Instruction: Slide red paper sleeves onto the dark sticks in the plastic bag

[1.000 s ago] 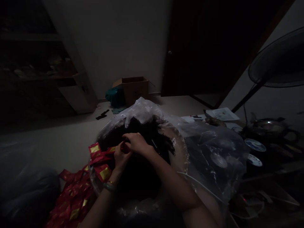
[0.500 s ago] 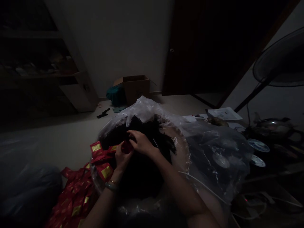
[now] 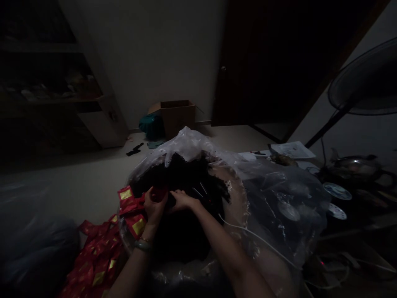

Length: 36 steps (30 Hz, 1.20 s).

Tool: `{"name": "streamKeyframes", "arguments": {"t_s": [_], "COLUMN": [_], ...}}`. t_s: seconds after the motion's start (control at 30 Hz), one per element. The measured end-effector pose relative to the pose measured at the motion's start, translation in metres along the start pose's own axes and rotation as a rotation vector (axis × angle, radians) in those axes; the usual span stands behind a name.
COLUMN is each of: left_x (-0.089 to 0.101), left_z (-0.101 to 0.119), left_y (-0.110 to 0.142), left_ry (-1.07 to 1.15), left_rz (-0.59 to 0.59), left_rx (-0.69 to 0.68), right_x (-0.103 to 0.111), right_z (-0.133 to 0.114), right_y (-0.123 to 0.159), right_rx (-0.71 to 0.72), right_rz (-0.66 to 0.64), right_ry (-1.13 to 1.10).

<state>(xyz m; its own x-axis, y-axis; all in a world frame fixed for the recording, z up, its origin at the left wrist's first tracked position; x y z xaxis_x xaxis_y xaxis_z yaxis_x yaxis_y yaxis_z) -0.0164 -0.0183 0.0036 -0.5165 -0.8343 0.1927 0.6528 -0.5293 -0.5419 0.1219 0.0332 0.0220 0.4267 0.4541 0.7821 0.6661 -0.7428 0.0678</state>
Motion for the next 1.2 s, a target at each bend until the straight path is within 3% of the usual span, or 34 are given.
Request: {"name": "streamKeyframes", "arguments": {"t_s": [0.2,0.43,0.63,0.77,0.87,1.0,1.2], "left_x": [0.001,0.0,0.0,0.0,-0.002,-0.003,-0.004], "left_z": [-0.001,-0.004,0.002,0.003,0.001,-0.003,-0.006], "left_y": [-0.006,-0.002,0.001,0.003,0.004,0.005,0.006], "left_ry": [-0.025,0.029,0.079,0.092,0.09,0.081,0.074], "left_rz": [0.047,0.014,-0.063,-0.115,-0.131,-0.14,-0.163], "left_rx": [0.097,0.072,-0.049,-0.12,-0.138,-0.143,-0.15], "right_x": [0.0,0.005,0.048,0.086,0.1,0.099,0.089], "right_z": [-0.018,-0.029,-0.021,-0.041,-0.064,-0.083,-0.085], "right_y": [0.011,0.023,0.033,0.036,0.035,0.031,0.027], "right_rx": [0.008,-0.09,-0.108,-0.027,0.073,0.116,0.097], "right_rz": [0.015,0.094,0.299,0.455,0.469,0.411,0.431], "right_ry": [0.118,0.211,-0.086,-0.14,-0.103,0.048,0.108]}}
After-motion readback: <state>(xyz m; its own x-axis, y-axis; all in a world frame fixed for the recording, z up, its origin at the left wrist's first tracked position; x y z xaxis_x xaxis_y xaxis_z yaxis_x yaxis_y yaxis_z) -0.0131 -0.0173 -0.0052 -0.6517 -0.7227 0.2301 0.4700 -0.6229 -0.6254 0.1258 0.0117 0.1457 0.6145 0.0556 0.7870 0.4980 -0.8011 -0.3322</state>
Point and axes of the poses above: each hand's wrist, its own y-axis away from the middle knuckle, its own x-axis out of the back of the hand, z = x × y, the point moved 1 cm from there along -y, towards the middle knuckle, and after that the axes turned 7 degrees about z, right-handed, at the moved point
